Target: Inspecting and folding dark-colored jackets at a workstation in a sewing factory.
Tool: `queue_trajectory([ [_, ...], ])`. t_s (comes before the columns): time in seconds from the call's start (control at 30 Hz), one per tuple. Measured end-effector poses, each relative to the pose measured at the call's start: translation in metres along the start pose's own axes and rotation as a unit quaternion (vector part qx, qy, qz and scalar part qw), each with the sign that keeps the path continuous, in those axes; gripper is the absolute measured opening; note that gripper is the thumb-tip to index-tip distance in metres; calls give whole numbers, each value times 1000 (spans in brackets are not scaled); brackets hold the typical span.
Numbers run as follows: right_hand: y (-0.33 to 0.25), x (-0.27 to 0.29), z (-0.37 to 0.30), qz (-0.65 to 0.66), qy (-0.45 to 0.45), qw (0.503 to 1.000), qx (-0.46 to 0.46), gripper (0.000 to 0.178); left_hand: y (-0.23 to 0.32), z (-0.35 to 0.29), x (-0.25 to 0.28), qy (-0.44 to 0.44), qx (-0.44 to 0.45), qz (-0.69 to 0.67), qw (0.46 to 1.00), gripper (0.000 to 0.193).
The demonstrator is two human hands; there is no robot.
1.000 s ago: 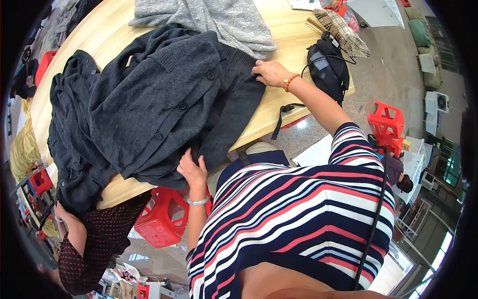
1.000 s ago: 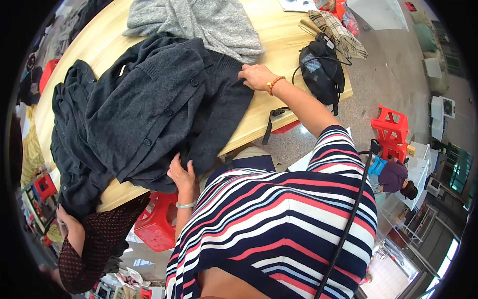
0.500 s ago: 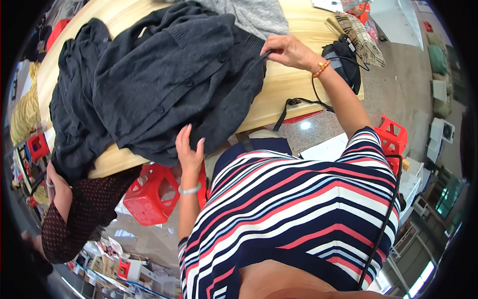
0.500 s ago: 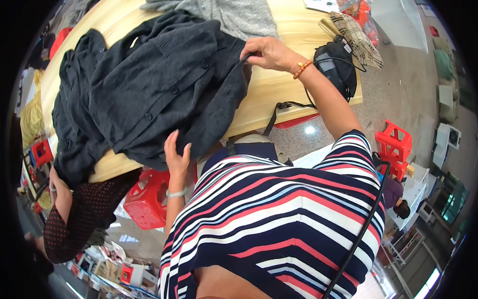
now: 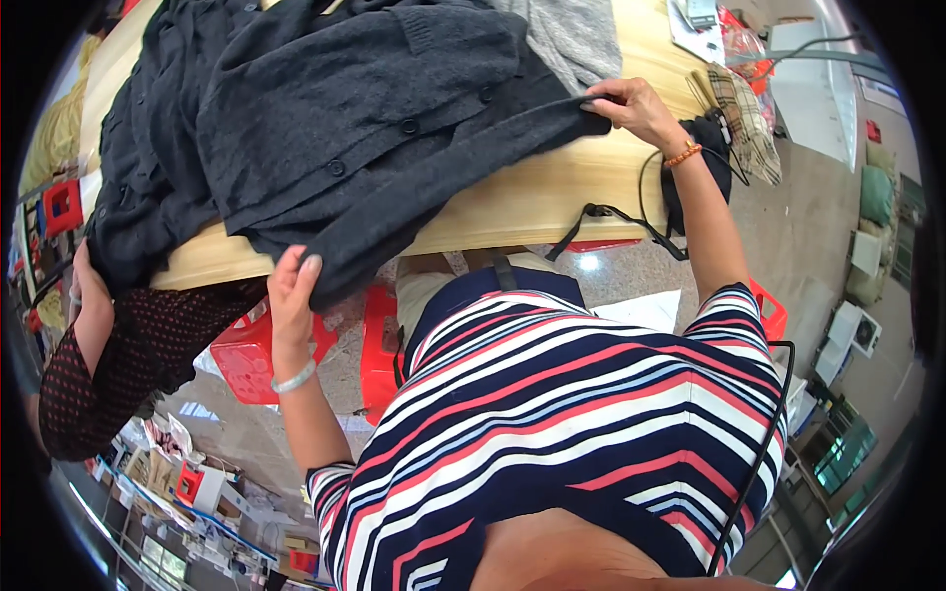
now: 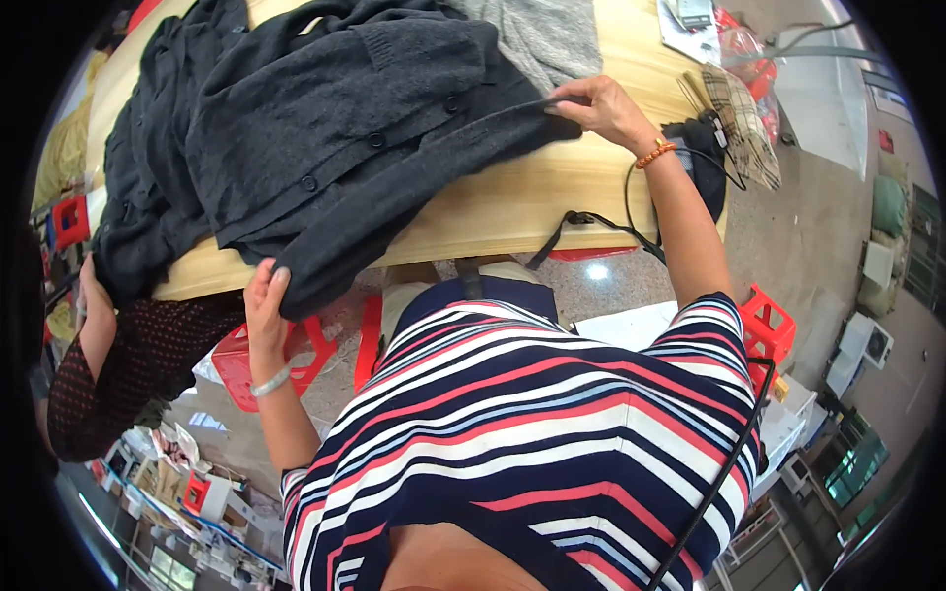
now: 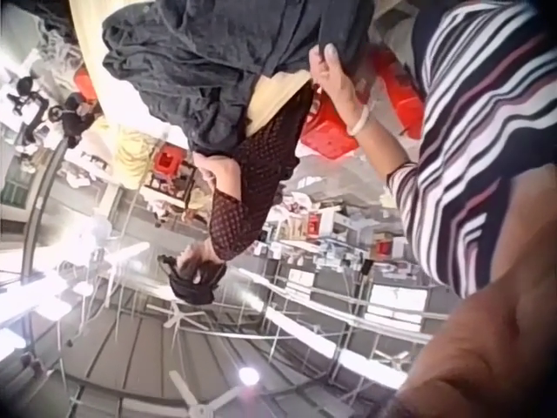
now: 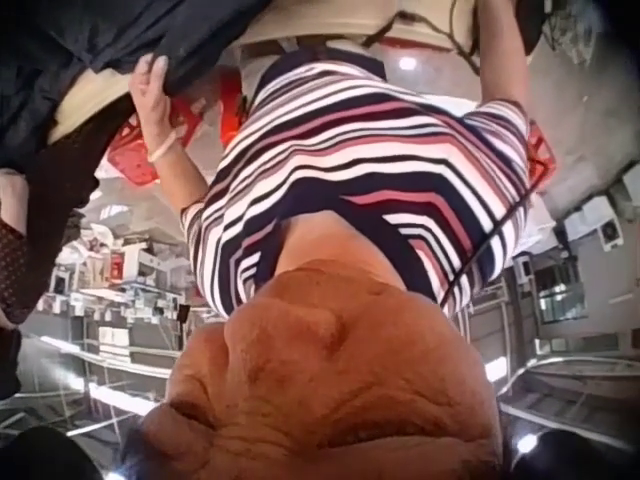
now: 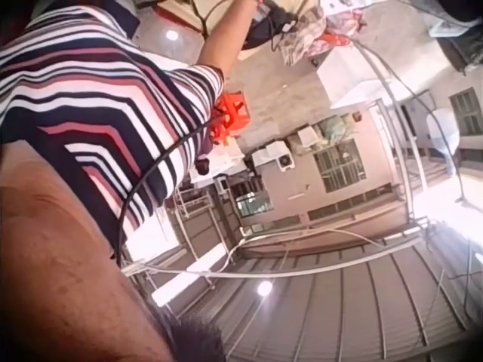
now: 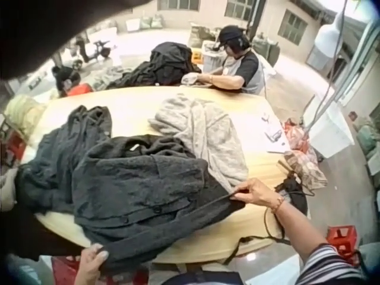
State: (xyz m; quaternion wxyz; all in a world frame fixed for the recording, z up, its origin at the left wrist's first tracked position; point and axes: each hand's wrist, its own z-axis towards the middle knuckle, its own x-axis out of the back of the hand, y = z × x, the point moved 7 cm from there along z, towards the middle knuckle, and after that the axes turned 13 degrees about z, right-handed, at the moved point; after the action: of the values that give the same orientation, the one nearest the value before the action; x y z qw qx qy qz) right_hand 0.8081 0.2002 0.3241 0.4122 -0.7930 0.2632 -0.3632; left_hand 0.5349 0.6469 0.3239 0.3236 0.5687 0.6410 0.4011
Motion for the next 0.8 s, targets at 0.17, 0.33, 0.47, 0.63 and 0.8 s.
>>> queue_trajectory([
  [0.17, -14, -42, 42, -323, 109, 932, 127, 18, -19, 49, 21, 67, -46, 63, 995, 9],
  [0.33, -137, -172, 31, -23, -4, 936, 352, 23, -18, 48, 14, 68, -21, 87, 994, 11],
  [0.47, -148, -277, 39, 36, -182, 934, 306, 53, 0, 49, 0, 29, -43, 154, 987, 22],
  [0.63, -140, -309, 48, 31, -216, 934, 283, 18, -4, 48, 0, 34, -76, 313, 946, 29],
  [0.8, -146, -309, 36, -24, -192, 936, 294, 15, -5, 52, -13, 17, -66, 286, 956, 19],
])
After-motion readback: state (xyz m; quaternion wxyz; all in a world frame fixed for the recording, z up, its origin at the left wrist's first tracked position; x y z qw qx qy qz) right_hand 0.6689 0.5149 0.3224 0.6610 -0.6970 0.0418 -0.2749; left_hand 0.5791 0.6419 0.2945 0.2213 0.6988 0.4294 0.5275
